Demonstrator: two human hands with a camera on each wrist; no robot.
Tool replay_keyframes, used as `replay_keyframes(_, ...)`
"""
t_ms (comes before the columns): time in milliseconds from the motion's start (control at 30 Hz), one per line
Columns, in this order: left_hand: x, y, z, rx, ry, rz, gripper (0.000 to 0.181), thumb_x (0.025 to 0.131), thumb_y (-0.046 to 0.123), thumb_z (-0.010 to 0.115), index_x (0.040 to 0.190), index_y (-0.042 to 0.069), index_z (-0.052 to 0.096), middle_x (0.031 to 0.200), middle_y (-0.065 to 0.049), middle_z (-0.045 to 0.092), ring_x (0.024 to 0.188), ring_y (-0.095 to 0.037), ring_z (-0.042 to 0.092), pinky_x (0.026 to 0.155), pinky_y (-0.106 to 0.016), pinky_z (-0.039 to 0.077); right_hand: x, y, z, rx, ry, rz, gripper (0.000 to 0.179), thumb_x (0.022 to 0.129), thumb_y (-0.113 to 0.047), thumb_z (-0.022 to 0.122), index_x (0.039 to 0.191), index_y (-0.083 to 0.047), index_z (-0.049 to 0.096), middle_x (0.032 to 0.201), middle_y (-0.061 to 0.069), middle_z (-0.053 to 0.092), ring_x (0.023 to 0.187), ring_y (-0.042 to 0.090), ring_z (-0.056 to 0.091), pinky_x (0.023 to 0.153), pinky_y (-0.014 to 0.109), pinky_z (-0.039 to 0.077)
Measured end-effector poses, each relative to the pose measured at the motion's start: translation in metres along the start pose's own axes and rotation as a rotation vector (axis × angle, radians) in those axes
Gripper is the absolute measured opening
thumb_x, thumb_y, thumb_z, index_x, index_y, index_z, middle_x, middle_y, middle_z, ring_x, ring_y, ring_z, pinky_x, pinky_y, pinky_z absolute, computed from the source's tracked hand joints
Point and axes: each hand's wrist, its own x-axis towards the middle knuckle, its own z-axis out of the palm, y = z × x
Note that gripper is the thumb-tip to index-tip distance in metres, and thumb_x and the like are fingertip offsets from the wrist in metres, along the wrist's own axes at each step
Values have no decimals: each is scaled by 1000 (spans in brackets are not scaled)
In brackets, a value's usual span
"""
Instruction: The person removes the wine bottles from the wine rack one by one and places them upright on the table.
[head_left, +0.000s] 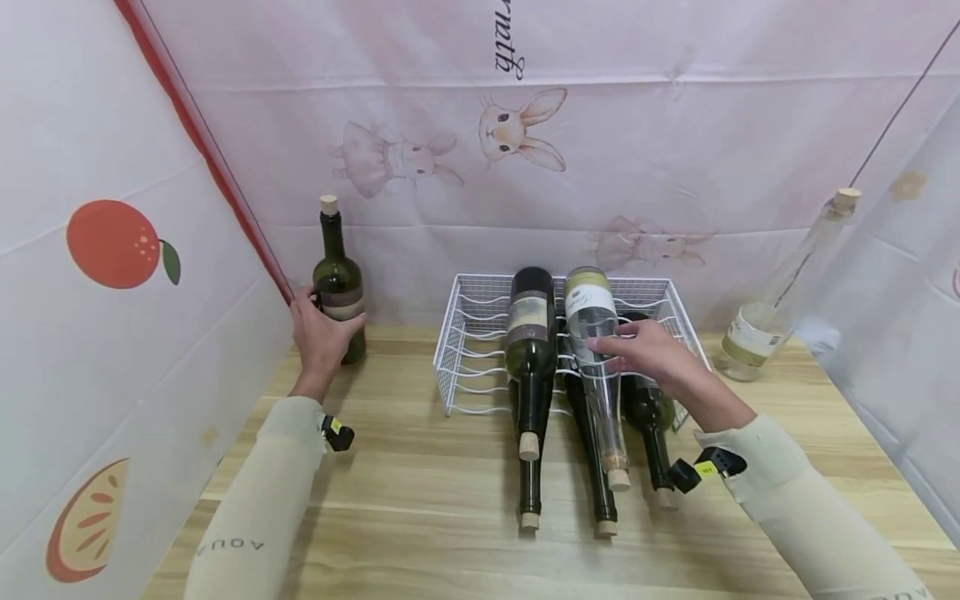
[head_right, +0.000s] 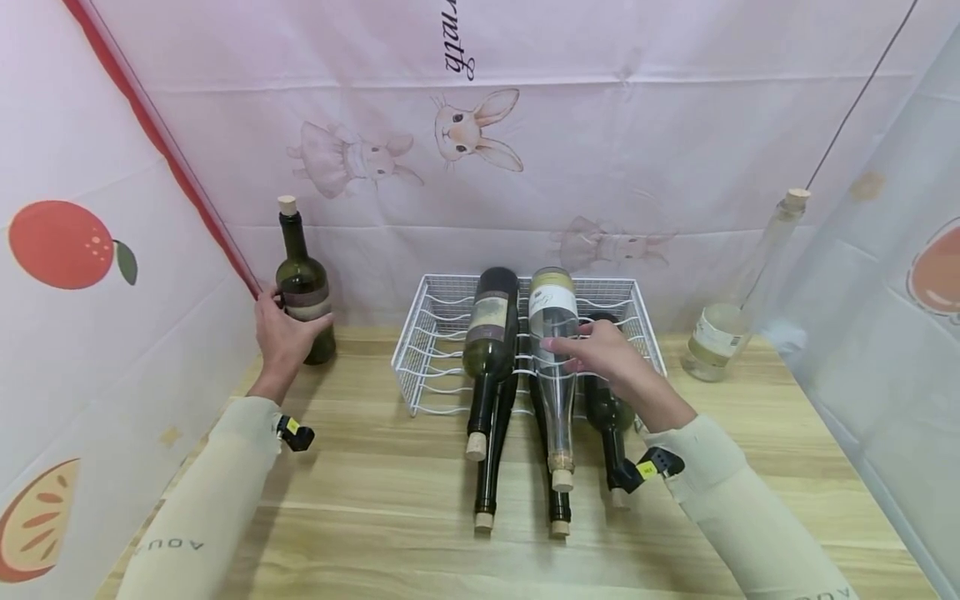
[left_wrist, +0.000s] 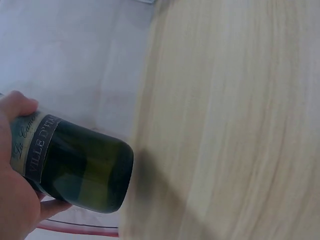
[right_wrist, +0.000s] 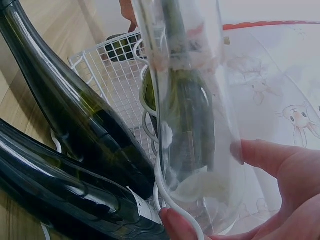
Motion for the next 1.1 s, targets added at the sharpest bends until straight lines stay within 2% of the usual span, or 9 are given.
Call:
replay_keyframes(267, -2, -11, 1, -48, -13, -101, 101, 73, 25, 92, 154, 11, 33, 153, -21, 43, 139, -37, 47, 118, -55, 40, 5, 1, 0, 86, 4, 20, 93, 96, -23, 70, 155, 21, 13, 153, 41, 40, 86, 14, 75, 94, 29, 62)
replay_keyframes(500, -4, -12, -1, -106, -32, -174, 102, 75, 31, 90, 155, 13, 30, 156, -18, 40, 143, -34, 45, 122, -53, 38, 7, 0, -1, 105, 5, 38, 91, 95, -21, 70, 154, 21, 16, 154, 40, 38, 85, 13, 75, 92, 26, 62)
replay_keyframes(733, -1, -14, 0, -111, -57, -170, 103, 76, 33, 90, 156, 13, 27, 157, -18, 38, 144, -34, 44, 123, -53, 37, 9, -3, -1, 116, -2, 57, 88, 95, -19, 68, 154, 21, 17, 153, 39, 41, 84, 13, 74, 89, 25, 62)
replay_keyframes(867, -1, -15, -1, -106, -62, -176, 103, 77, 33, 89, 157, 15, 26, 158, -18, 37, 145, -34, 44, 123, -53, 36, 12, -3, 1, 132, -11, 60, 81, 96, -18, 67, 152, 22, 24, 149, 38, 46, 81, 13, 75, 86, 25, 63)
replay_keyframes(967, -1, -16, 0, -101, -66, -183, 103, 77, 32, 89, 156, 16, 26, 158, -18, 37, 144, -34, 44, 123, -54, 36, 13, -4, 2, 135, -13, 66, 75, 96, -17, 67, 148, 22, 31, 140, 34, 54, 78, 12, 74, 84, 25, 64)
replay_keyframes(1100, 0, -18, 0, -102, -71, -191, 103, 77, 32, 89, 156, 16, 25, 158, -19, 37, 144, -36, 43, 123, -56, 36, 13, -4, 3, 128, -15, 68, 68, 95, -18, 68, 142, 22, 40, 122, 21, 65, 73, 11, 72, 82, 25, 64)
